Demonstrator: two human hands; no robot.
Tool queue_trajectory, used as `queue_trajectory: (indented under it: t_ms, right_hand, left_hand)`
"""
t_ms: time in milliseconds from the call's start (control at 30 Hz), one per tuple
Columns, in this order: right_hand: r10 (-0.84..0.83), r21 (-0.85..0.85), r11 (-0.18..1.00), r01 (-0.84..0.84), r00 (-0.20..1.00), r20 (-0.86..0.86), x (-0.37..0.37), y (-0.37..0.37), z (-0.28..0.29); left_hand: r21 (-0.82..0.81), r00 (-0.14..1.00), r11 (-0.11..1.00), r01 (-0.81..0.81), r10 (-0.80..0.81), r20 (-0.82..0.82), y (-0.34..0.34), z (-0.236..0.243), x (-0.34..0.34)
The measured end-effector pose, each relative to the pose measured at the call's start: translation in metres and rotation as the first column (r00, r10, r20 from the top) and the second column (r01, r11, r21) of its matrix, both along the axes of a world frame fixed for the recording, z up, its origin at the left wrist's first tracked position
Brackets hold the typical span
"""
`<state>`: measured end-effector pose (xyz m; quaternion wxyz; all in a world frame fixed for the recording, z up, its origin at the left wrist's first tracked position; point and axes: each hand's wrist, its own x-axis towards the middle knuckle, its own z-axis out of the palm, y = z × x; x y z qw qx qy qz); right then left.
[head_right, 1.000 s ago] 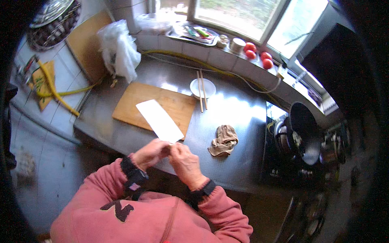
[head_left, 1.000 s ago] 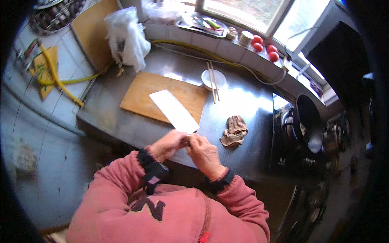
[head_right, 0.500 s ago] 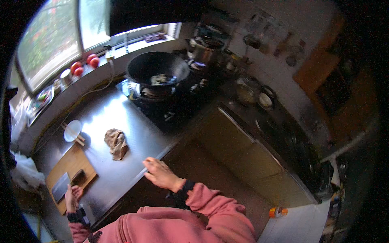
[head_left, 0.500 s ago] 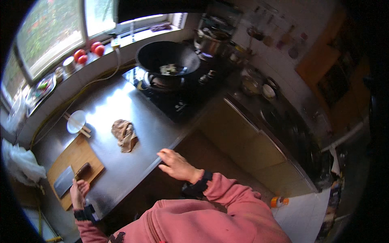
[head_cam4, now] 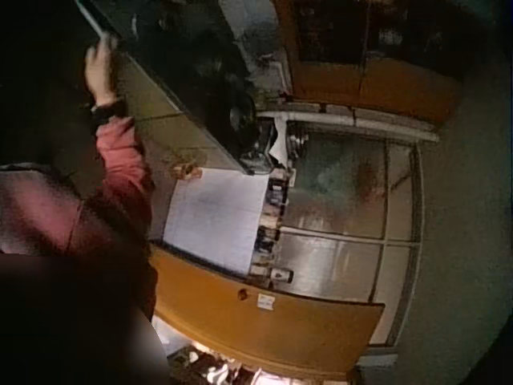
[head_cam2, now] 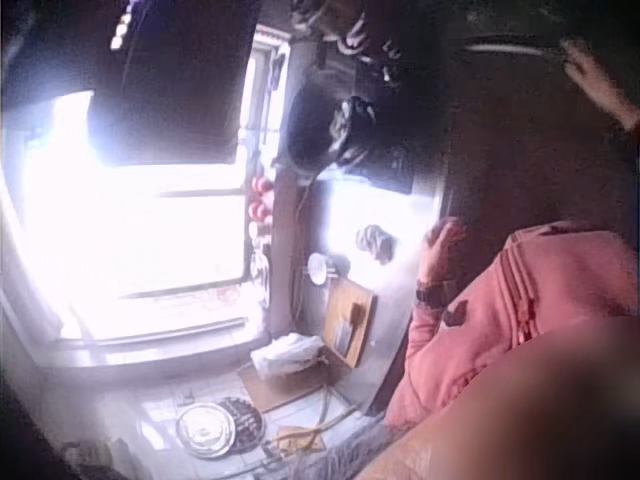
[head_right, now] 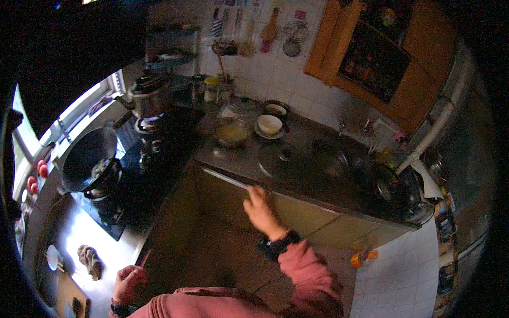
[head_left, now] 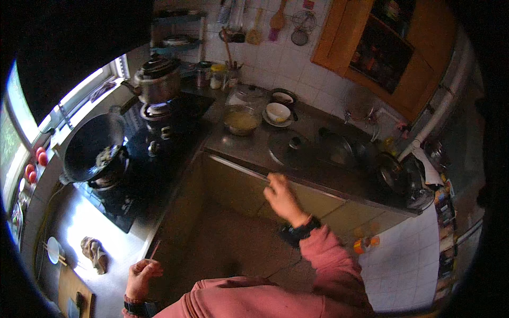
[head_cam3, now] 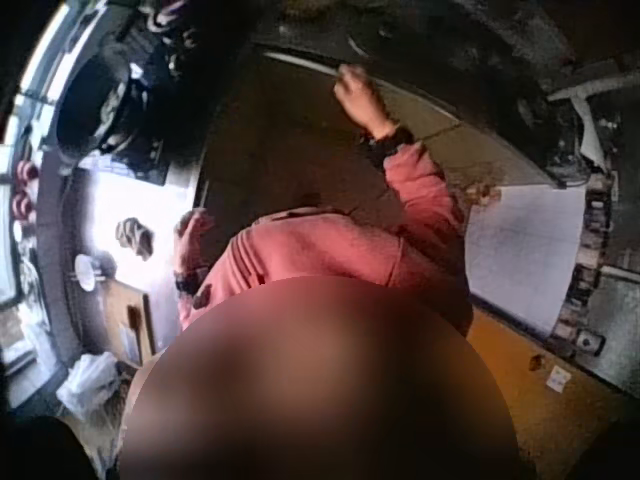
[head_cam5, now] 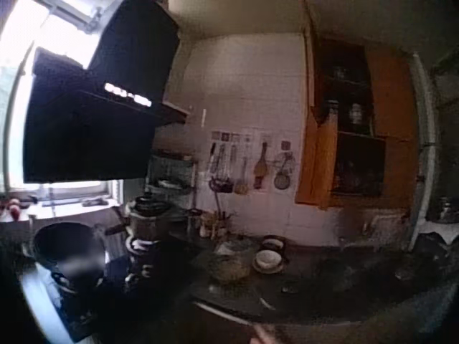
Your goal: The person stir-fries chopped garlic in a wok, then adds shredded vegetables from a bowl and continues to stir-fry. The task includes chopping garlic, transferring it to the wok, stirring, adding shredded vegetables, and mixing them in the wok.
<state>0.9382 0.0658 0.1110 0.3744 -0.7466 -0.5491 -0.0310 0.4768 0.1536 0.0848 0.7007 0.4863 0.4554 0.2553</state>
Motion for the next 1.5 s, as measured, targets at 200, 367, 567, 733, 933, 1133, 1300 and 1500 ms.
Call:
queue_trajectory:
  t_ms: [200, 367, 567, 733, 933, 1133, 1300, 1500]
  right_hand:
    - [-0.178, 0.118, 0.984, 0.135, 0.682, 0.709, 0.174, 0.047, 0.151]
    - [-0.238, 0.07, 0.922, 0.38, 0.417, 0.877, 0.275, 0.09, 0.243]
    - [-0.251, 0.115, 0.79, 0.602, 0.147, 0.957, 0.326, 0.092, 0.26]
    - [-0.478, 0.234, 0.639, 0.733, 0.139, 0.867, 0.33, 0.091, 0.259]
    - [-0.637, 0.223, 0.553, 0.803, 0.235, 0.734, 0.341, 0.139, 0.265]
    - [-0.497, 0.136, 0.815, 0.563, 0.559, 0.664, 0.349, 0.271, 0.24]
    - [-0.449, 0.201, 0.887, 0.417, 0.67, 0.591, 0.365, 0.402, 0.232]
    - [-0.27, 0.22, 0.959, 0.178, 0.809, 0.522, 0.409, 0.536, 0.229]
  left_hand:
    - [-0.065, 0.986, 0.987, 0.149, -0.143, 0.085, 0.006, 0.005, 0.097]
    - [-0.009, 0.972, 0.973, 0.231, -0.231, 0.045, 0.027, 0.008, 0.132]
    - [-0.025, 0.969, 0.969, 0.246, -0.246, 0.019, 0.065, -0.001, 0.138]
    - [-0.087, 0.971, 0.97, 0.228, -0.219, 0.097, 0.121, -0.007, 0.146]
    - [0.005, 0.941, 0.944, 0.329, -0.328, 0.089, 0.191, 0.002, 0.16]
    - [-0.042, 0.934, 0.937, 0.346, -0.34, 0.112, 0.222, 0.006, 0.171]
    - [-0.097, 0.965, 0.961, 0.259, -0.261, -0.016, 0.233, 0.025, 0.177]
    - [-0.31, 0.93, 0.912, -0.269, 0.33, 0.164, 0.231, 0.04, 0.216]
